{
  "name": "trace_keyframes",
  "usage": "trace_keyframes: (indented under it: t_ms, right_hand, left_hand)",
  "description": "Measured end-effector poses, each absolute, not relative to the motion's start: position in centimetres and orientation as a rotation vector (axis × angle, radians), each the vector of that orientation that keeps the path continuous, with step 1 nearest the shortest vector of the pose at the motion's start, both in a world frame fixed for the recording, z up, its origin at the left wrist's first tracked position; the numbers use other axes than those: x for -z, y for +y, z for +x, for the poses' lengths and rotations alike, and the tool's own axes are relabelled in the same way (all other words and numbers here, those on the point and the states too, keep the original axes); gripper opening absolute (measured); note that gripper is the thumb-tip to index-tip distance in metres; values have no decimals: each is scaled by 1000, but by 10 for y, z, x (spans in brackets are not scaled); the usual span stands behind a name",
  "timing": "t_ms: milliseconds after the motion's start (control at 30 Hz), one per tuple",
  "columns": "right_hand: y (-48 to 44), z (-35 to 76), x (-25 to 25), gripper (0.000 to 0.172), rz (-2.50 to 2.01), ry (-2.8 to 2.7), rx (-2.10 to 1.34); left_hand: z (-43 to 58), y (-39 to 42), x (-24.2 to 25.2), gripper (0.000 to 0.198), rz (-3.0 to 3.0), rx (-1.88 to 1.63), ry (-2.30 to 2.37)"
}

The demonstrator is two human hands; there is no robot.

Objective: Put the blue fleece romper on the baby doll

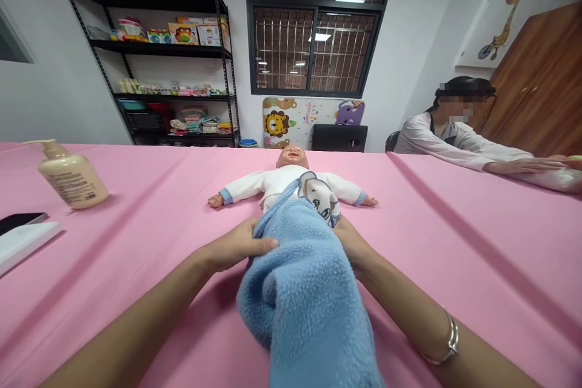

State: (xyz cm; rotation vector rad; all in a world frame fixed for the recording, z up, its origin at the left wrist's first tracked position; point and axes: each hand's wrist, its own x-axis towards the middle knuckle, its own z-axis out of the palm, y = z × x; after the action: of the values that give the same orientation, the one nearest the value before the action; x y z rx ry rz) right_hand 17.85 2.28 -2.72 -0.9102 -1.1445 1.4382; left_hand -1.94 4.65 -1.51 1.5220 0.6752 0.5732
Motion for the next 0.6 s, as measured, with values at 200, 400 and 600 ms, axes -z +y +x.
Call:
trace_keyframes:
  t_ms: [200, 400, 600]
  right_hand:
    - [24, 180, 27, 30, -859, -1120, -1500]
    - [27, 188, 28, 37, -987, -1368, -1400]
    - [13, 188, 18, 62, -844, -1875, -1326]
  left_hand:
    - [-6, 49, 26, 29, 1547, -859, 916]
    - [-1, 55, 32, 30, 1325, -1270, 1229]
    - [5, 45, 27, 52, 1246, -1045, 955]
